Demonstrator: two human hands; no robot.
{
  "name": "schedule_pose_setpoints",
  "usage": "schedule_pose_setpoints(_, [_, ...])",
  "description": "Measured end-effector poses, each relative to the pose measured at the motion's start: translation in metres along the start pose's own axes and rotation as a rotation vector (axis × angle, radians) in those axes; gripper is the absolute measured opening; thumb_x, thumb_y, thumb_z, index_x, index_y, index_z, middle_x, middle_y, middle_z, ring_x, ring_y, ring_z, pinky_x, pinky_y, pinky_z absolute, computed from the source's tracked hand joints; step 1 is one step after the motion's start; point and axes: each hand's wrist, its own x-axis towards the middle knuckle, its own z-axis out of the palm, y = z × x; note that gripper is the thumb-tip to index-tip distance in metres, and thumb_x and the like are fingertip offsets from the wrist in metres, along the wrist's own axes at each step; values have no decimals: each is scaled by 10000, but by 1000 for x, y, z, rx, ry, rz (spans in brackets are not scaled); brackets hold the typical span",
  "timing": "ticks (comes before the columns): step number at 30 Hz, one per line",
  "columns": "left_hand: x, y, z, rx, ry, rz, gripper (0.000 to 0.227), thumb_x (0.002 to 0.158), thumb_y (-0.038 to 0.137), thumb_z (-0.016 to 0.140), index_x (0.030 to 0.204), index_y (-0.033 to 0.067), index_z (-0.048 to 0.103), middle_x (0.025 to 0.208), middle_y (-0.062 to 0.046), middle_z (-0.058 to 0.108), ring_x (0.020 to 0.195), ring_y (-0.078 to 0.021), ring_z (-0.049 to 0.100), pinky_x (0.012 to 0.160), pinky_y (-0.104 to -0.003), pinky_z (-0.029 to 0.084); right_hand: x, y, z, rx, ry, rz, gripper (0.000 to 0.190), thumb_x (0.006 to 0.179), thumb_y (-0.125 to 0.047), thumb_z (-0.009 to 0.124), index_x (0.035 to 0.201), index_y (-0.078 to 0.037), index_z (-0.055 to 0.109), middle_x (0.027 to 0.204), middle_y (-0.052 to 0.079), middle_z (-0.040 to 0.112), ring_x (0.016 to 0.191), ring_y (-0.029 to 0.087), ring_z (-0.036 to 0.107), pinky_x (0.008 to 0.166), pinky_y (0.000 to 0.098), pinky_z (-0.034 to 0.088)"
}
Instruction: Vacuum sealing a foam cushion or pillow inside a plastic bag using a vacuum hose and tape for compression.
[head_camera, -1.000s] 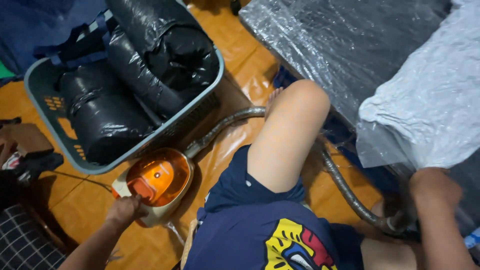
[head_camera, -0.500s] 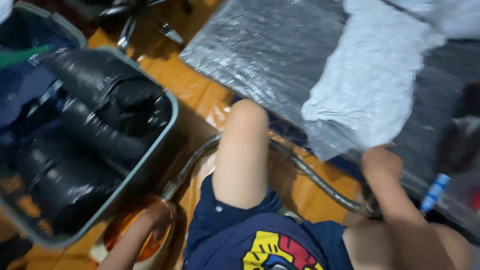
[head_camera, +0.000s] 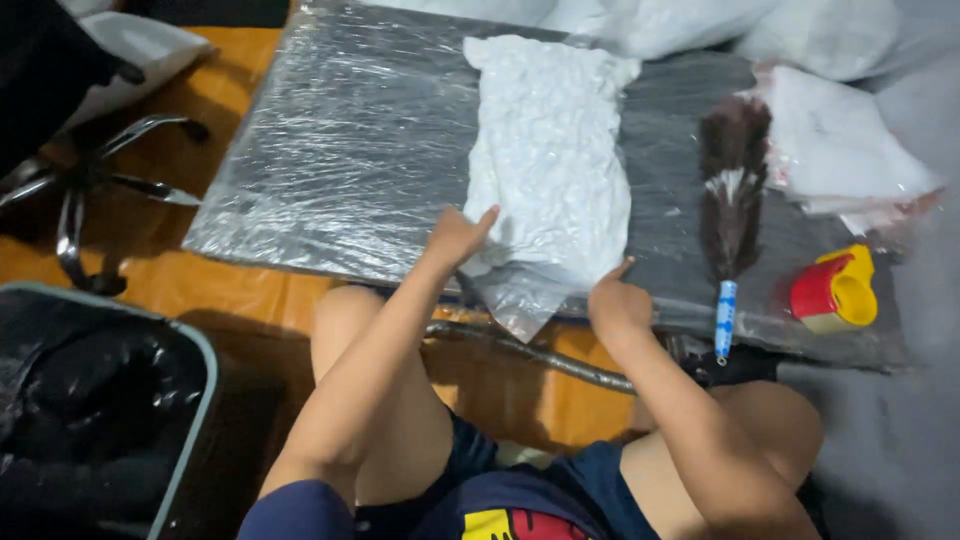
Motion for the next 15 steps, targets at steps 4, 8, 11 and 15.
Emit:
schedule_pose_setpoints(4, [9, 7, 7, -111, 77, -120, 1015, 802, 717, 736, 1398, -74, 512, 1273, -283, 639, 1201, -430, 638, 909, -589, 556, -2, 3, 4, 14, 73, -58, 717, 993, -21, 452, 1551, 203, 61, 1046, 356, 724, 1037, 434, 729, 850, 535, 604])
schedule_pose_setpoints(8, [-40, 57, -14, -235, -71, -126, 1055, 785, 717, 739, 1414, -95, 494, 1295, -339, 602, 1229, -503, 589, 928, -660, 514, 3, 10, 13, 57, 131, -60, 704, 987, -26, 427, 1533, 232, 64, 991, 355, 728, 972, 430, 745, 806, 558, 605])
schedule_pose_setpoints(11, [-51, 67, -14, -304, 204, 145, 677, 870, 537, 761, 1096, -75, 582, 1015, -283, 644, 1007, -423, 694, 775, -485, 584, -19, 13, 3, 33, 192, -130, 643, 990, -31, 394, 1500, 273, 145, 1002, 331, 742, 981, 391, 756, 831, 515, 608])
schedule_pose_setpoints(15, [-122, 144, -21, -300, 293, 373, 633, 882, 438, 785, 1137, -93, 553, 1003, -314, 638, 974, -448, 691, 743, -494, 579, -32, 3, 14, -58, 255, -221, 665, 921, -36, 396, 1416, 353, 184, 967, 271, 767, 939, 336, 774, 817, 487, 605])
